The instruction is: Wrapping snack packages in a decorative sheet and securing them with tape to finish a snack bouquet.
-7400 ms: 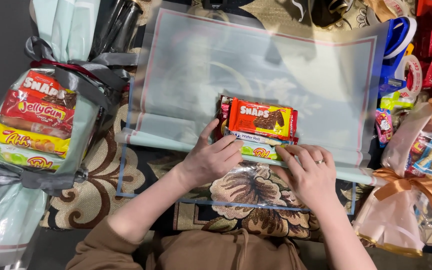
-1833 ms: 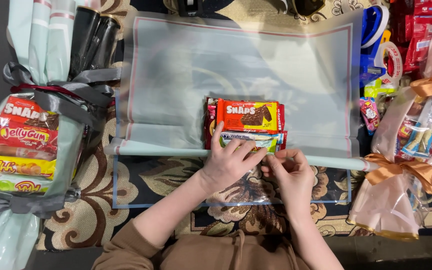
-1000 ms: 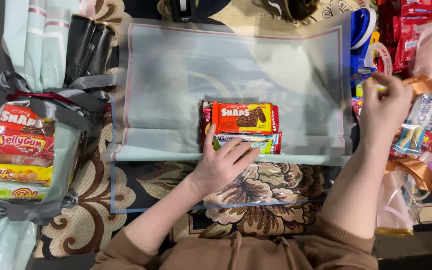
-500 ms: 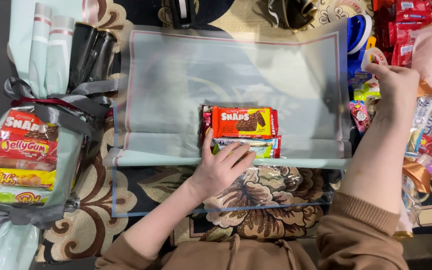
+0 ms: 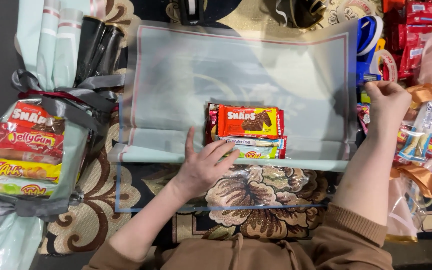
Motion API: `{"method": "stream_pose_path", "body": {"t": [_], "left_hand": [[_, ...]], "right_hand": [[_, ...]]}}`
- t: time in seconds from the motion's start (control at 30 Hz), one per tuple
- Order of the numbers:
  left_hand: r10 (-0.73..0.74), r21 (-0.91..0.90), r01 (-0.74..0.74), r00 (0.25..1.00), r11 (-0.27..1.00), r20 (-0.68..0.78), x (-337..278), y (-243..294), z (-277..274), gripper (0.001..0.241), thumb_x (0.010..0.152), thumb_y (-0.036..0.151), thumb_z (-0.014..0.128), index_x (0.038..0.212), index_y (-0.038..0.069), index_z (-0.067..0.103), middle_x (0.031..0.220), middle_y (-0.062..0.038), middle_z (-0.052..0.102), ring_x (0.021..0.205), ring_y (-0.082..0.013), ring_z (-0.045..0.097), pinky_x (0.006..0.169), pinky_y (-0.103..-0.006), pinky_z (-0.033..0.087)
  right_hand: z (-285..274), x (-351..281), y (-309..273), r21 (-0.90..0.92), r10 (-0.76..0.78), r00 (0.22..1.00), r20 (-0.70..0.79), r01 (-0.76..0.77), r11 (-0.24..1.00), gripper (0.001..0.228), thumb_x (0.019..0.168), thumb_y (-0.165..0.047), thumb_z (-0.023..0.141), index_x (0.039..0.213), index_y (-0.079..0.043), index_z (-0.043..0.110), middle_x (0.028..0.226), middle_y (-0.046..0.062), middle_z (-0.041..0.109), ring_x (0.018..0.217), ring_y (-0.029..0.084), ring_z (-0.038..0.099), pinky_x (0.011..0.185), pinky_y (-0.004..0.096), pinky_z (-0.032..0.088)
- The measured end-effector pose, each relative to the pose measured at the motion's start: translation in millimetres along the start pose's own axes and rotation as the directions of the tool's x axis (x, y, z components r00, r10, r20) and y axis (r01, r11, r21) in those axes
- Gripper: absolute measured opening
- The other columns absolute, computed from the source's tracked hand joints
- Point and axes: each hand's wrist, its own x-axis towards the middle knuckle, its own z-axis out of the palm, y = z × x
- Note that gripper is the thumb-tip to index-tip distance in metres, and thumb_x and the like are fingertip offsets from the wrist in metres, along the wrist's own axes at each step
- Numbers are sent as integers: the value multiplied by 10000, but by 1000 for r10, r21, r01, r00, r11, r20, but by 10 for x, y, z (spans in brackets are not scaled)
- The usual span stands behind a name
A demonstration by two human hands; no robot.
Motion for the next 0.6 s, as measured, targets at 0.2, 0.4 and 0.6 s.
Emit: {"method": "stream_pose_path", "body": {"t": [0.2,0.4,0.6], "left_hand": [[-69,-18,68,996,998,-49,-95,-138,-128,282,918,195,874,1157,169,726,1245,-13,699,1119,-186,677,1174,-716,84],[-57,-33,56,997,998,-41,-146,-206,-179,264,918,199,869,1142,195,729,1258,27,684,1141,-174,640,1172,-722,72],[-56,-54,54,998,997,-38,-170,-221,-101,198,923,210,839,1108,156,793,1284,53,722,1197,-176,613,1198,-700,3]], "right_hand": [[-19,219,399,-282,-193,981,38,195,939,52,984,-119,846,1004,-88,810,908,34,756,850,135,683,776,325,559],[-71,117,452,-449,-416,907,-69,344,825,35,1056,-27,820,1055,-56,839,905,75,794,779,156,738,645,330,595],[53,-1303,-1209,255,-75,980,182,27,967,182,1088,-84,675,1262,-56,718,1019,60,713,868,90,662,720,197,563]]}}
